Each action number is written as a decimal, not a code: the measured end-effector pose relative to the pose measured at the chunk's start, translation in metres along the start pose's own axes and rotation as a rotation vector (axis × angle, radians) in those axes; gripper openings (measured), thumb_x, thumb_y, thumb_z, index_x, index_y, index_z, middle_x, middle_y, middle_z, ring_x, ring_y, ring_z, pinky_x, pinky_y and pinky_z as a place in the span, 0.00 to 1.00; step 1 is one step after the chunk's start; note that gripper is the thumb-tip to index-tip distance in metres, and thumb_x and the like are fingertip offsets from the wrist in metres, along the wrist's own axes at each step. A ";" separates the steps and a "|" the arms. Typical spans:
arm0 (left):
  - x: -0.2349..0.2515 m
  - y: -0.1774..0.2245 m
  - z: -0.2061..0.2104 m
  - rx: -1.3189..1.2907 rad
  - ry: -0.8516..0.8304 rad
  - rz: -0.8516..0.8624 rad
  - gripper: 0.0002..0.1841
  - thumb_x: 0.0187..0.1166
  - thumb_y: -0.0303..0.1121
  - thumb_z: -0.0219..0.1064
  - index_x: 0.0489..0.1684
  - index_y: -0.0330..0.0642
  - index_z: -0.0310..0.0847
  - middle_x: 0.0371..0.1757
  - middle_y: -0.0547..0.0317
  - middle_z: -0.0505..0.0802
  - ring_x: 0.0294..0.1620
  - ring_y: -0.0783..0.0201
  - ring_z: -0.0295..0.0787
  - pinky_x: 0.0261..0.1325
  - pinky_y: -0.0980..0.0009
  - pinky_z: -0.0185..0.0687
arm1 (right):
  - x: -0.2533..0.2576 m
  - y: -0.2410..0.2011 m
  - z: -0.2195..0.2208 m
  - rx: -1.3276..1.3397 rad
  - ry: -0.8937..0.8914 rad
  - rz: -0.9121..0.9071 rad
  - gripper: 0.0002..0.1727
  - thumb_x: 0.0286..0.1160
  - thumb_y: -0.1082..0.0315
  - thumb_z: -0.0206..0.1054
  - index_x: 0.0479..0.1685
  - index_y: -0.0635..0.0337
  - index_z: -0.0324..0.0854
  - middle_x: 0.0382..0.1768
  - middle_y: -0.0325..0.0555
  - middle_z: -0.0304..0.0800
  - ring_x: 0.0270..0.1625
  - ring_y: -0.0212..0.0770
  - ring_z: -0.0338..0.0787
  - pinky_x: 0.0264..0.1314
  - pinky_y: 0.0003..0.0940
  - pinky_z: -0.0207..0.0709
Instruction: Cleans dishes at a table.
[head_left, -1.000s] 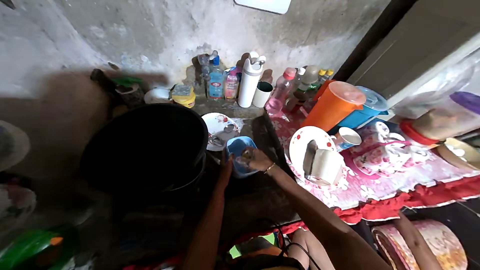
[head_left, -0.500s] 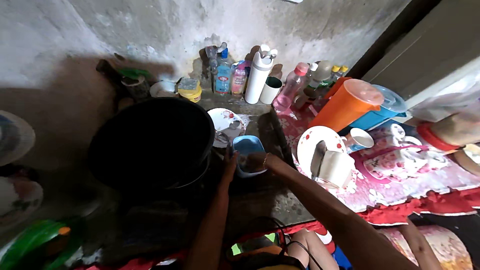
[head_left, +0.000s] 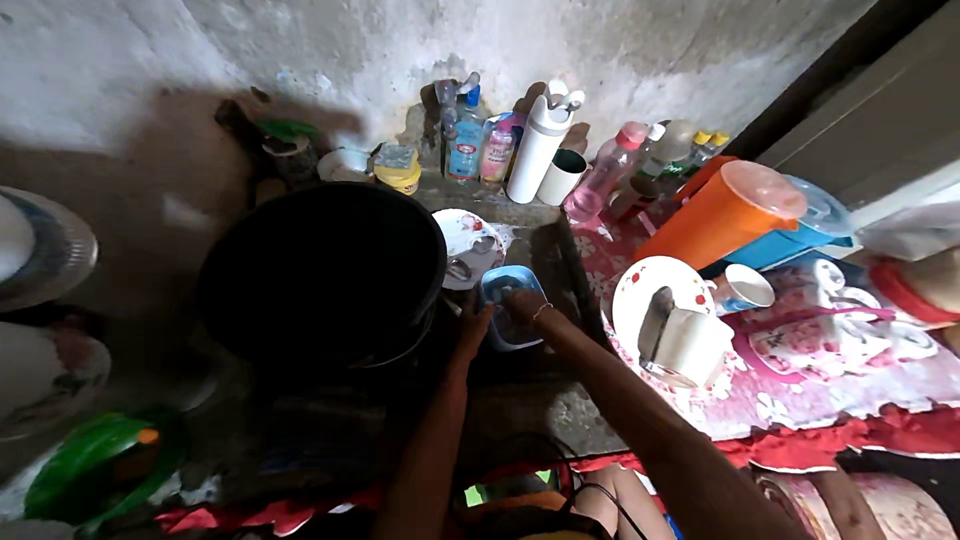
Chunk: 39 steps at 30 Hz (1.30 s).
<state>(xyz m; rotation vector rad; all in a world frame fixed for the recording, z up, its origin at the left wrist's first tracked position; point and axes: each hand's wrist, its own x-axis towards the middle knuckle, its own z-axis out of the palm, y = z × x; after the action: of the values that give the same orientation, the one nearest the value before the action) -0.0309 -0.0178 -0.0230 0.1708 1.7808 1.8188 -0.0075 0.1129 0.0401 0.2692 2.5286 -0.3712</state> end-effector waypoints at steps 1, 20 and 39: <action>0.000 0.001 -0.001 0.002 -0.004 0.004 0.31 0.90 0.29 0.56 0.92 0.31 0.51 0.86 0.32 0.69 0.86 0.47 0.68 0.86 0.55 0.63 | 0.005 -0.003 0.004 0.042 0.033 -0.014 0.28 0.89 0.66 0.58 0.83 0.73 0.66 0.77 0.73 0.75 0.81 0.68 0.75 0.84 0.61 0.63; -0.008 0.003 -0.004 -0.381 -0.059 -0.176 0.26 0.96 0.44 0.44 0.84 0.37 0.61 0.72 0.41 0.81 0.65 0.53 0.83 0.65 0.56 0.83 | -0.038 -0.029 -0.005 0.739 0.297 0.052 0.29 0.73 0.65 0.77 0.69 0.75 0.77 0.63 0.66 0.86 0.68 0.54 0.85 0.76 0.48 0.73; -0.012 0.010 -0.005 -0.128 -0.068 -0.194 0.27 0.96 0.43 0.46 0.90 0.41 0.57 0.79 0.32 0.75 0.67 0.40 0.83 0.60 0.45 0.84 | -0.059 -0.002 0.008 0.297 -0.015 -0.245 0.40 0.70 0.73 0.75 0.84 0.74 0.63 0.79 0.71 0.72 0.82 0.60 0.73 0.87 0.53 0.61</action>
<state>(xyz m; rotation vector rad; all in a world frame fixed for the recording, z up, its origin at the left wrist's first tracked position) -0.0267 -0.0268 -0.0103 0.0085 1.5711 1.7598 0.0447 0.1017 0.0674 0.0660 2.4920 -0.8442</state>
